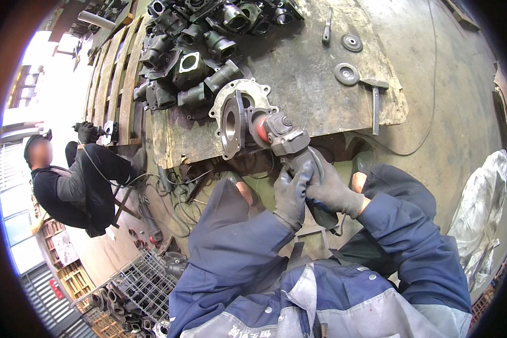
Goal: The person uses an angle grinder to smooth the surface of a metal part on a workbench. They repeatedly reposition the part and adjust the grinder to cover different areas, then place the finished part into a wire basket.
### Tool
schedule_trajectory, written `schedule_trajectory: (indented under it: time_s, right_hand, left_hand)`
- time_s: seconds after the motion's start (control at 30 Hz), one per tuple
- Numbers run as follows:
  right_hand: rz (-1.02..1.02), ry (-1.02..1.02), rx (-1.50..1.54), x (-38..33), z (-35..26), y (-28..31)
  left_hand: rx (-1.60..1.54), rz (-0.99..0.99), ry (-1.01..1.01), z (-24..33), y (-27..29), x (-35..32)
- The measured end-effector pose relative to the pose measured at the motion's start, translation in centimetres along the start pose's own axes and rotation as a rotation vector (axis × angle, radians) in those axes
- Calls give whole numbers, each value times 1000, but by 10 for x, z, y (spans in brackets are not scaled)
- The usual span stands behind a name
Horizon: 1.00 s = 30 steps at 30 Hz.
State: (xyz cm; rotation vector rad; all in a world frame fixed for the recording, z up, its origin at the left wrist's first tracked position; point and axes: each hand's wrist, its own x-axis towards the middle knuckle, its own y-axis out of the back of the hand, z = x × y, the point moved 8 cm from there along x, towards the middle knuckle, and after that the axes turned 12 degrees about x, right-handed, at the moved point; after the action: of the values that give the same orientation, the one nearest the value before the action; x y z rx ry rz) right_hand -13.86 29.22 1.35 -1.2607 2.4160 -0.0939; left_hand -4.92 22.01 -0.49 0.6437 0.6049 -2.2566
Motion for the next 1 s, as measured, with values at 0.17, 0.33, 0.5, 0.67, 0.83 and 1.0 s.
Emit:
schedule_trajectory:
  time_s: [0.17, 0.33, 0.5, 0.67, 0.83, 1.0]
  right_hand:
    - [12, -129, 144, -15, 11, 5]
    - [21, -117, 0, -14, 19, 9]
    - [69, -95, 96, -20, 22, 15]
    - [46, -58, 261, 5, 21, 15]
    - [102, -74, 218, 32, 25, 20]
    - [109, -36, 143, 8, 21, 15]
  left_hand:
    - [60, 6, 81, -10, -7, -4]
    - [53, 43, 43, -9, -7, -3]
    - [206, -14, 67, -14, -11, -2]
    - [73, -6, 62, -4, -13, 21]
    - [23, -43, -19, 17, -13, 44]
    - [89, -18, 37, 0, -11, 24]
